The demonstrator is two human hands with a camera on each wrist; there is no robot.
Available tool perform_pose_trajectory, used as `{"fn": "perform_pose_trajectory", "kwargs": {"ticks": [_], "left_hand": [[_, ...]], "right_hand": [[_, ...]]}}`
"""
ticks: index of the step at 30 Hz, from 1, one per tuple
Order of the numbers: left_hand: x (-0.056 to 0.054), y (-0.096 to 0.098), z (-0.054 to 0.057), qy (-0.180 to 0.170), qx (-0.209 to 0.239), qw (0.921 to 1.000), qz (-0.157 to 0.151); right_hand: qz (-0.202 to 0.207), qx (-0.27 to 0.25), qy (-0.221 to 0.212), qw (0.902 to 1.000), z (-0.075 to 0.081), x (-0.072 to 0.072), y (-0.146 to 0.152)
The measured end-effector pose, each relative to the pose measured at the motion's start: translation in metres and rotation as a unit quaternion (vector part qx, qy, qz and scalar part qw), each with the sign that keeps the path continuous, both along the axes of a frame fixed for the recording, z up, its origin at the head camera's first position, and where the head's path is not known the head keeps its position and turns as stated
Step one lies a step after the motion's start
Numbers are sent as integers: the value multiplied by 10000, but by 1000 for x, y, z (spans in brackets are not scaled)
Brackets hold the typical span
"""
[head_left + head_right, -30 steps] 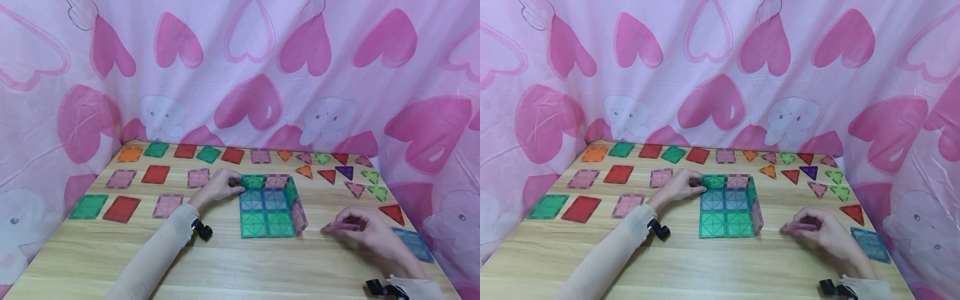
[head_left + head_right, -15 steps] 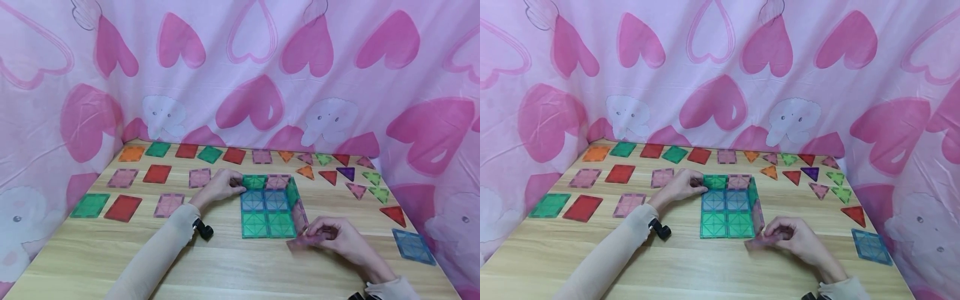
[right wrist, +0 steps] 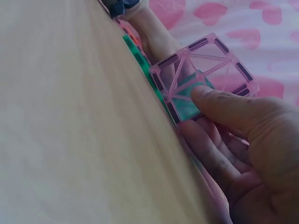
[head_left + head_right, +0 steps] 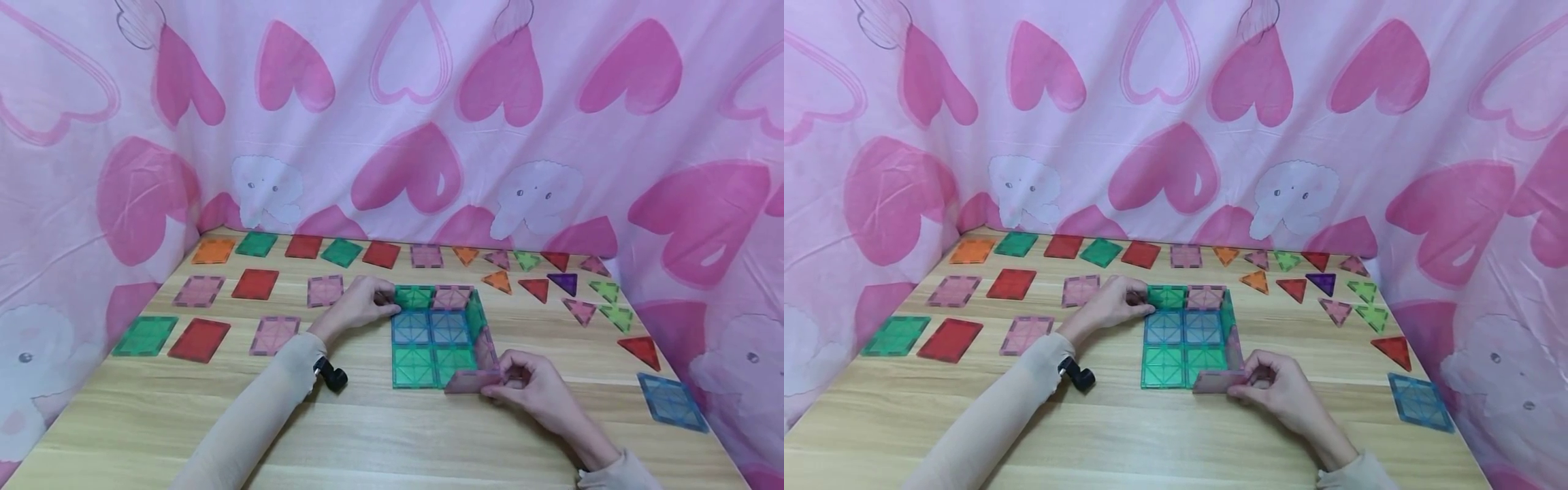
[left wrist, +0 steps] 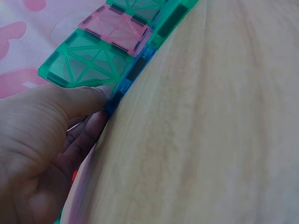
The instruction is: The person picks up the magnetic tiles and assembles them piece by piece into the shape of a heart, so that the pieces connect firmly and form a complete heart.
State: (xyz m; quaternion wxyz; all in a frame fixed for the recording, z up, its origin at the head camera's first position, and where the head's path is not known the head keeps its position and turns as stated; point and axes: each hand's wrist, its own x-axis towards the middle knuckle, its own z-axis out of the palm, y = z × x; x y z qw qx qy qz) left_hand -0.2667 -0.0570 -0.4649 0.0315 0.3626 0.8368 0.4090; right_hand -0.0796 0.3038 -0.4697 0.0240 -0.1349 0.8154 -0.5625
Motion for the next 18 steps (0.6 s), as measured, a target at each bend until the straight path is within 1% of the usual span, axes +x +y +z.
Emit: {"fn": "perform_pose_trajectory", "kwargs": {"ticks": [4, 12, 15, 18], "left_hand": [[-1, 0, 1, -6, -22, 10000, -9], [0, -1, 1, -55, 7, 10000, -22], [0, -1, 0, -79, -25, 10000, -17], [0, -1, 0, -105, -41, 9999, -4]], "right_hand": [[15, -122, -37, 9999, 0, 0, -5], [168, 50, -234, 9996, 3, -1, 1], [281, 99, -180, 9994, 3, -2, 5], [393, -26, -126, 9991, 3, -2, 7]]}}
